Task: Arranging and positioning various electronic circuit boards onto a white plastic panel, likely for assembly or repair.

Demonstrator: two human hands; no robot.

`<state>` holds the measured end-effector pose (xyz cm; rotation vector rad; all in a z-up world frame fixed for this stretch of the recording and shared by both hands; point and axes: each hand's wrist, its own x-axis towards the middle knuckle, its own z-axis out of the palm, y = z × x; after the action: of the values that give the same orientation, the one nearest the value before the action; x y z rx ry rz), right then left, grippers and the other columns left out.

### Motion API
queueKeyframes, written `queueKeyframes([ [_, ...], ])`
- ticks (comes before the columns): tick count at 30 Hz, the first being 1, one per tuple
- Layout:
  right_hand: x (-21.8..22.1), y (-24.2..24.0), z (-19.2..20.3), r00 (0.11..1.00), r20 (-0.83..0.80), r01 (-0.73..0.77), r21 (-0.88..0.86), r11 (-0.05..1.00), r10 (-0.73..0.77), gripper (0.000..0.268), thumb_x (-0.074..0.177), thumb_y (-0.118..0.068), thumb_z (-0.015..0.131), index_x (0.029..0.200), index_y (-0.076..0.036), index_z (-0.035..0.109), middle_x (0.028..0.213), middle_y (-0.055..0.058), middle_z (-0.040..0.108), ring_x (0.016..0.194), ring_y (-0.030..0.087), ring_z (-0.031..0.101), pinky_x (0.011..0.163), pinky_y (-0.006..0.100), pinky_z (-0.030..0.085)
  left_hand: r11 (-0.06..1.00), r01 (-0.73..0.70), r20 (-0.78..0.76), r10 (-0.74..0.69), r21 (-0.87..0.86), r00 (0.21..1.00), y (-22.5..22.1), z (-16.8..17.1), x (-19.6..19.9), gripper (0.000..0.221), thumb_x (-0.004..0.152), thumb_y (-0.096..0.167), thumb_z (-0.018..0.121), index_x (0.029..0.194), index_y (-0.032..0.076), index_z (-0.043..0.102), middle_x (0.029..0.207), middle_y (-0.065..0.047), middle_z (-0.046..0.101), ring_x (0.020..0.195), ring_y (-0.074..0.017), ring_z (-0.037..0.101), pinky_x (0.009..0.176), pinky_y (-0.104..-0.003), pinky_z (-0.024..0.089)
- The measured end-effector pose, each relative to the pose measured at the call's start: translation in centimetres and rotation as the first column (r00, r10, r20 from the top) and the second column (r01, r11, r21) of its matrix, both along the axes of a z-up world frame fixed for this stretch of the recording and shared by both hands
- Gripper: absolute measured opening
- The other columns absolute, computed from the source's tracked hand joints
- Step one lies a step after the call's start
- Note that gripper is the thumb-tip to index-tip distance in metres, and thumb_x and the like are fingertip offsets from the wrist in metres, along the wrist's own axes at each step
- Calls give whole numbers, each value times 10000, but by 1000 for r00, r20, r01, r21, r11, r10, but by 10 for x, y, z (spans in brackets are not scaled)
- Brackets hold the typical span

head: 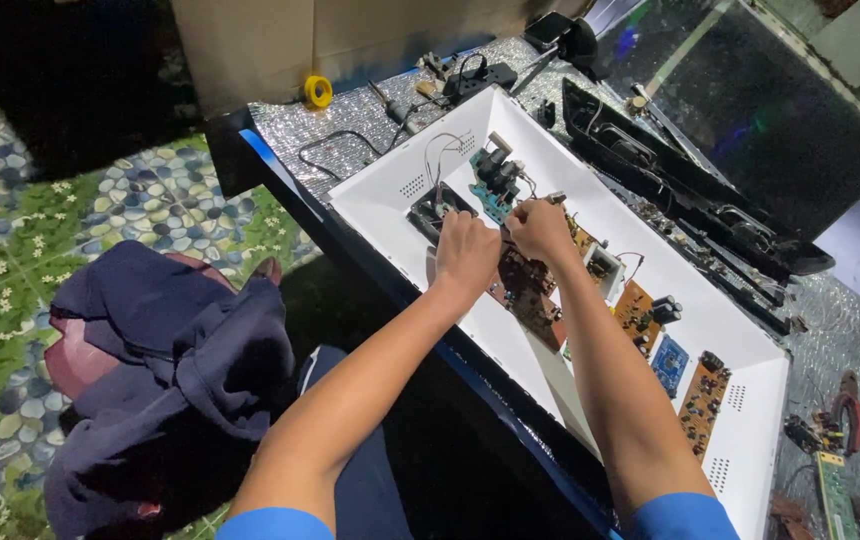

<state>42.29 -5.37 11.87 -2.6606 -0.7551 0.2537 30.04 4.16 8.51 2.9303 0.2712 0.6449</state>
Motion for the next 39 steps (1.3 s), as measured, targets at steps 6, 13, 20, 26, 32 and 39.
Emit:
queueKeyframes([
  [6,8,2,-7,999,30,15,-28,999,-14,228,986,-146,620,1069,20,754,813,171,710,686,273,693,590,405,547,1000,12,-49,-11,18,999,-3,7,-5,84,777,147,794,715,124,744,621,-34,619,702,-173,562,714,-356,357],
  [13,41,1,-34,994,94,69,-79,994,-62,161,938,-142,647,918,-50,777,741,152,711,673,301,703,648,451,575,998,-19,-114,26,56,993,-8,11,-6,190,848,107,741,664,148,721,575,12,586,700,-155,550,728,-343,340],
  [20,35,8,-28,980,173,122,-144,982,-97,224,862,-93,711,1057,-12,786,881,227,739,834,404,746,728,501,588,998,-43,-118,47,37,992,-10,17,-13,210,881,147,739,674,175,724,595,48,601,725,-148,567,732,-336,349],
  [26,15,14,-16,957,267,155,-136,978,-114,177,841,-72,727,987,-14,809,830,233,743,830,442,750,742,521,592,999,-33,-138,36,24,990,-11,15,-14,259,901,124,721,649,181,701,581,22,588,715,-153,543,718,-348,319],
  [32,28,13,-29,954,273,145,-68,987,-121,173,851,-154,754,949,-24,814,815,240,740,818,453,748,712,546,591,998,-37,-152,43,42,987,-13,14,-11,292,894,119,722,613,185,677,556,32,555,703,-152,523,721,-347,307],
  [39,45,10,-43,946,293,140,26,990,-141,119,812,-164,712,719,-119,772,621,157,671,671,398,723,630,519,562,997,-45,-163,53,55,985,-14,18,-9,345,893,126,735,570,202,642,526,47,520,697,-157,511,722,-351,296],
])
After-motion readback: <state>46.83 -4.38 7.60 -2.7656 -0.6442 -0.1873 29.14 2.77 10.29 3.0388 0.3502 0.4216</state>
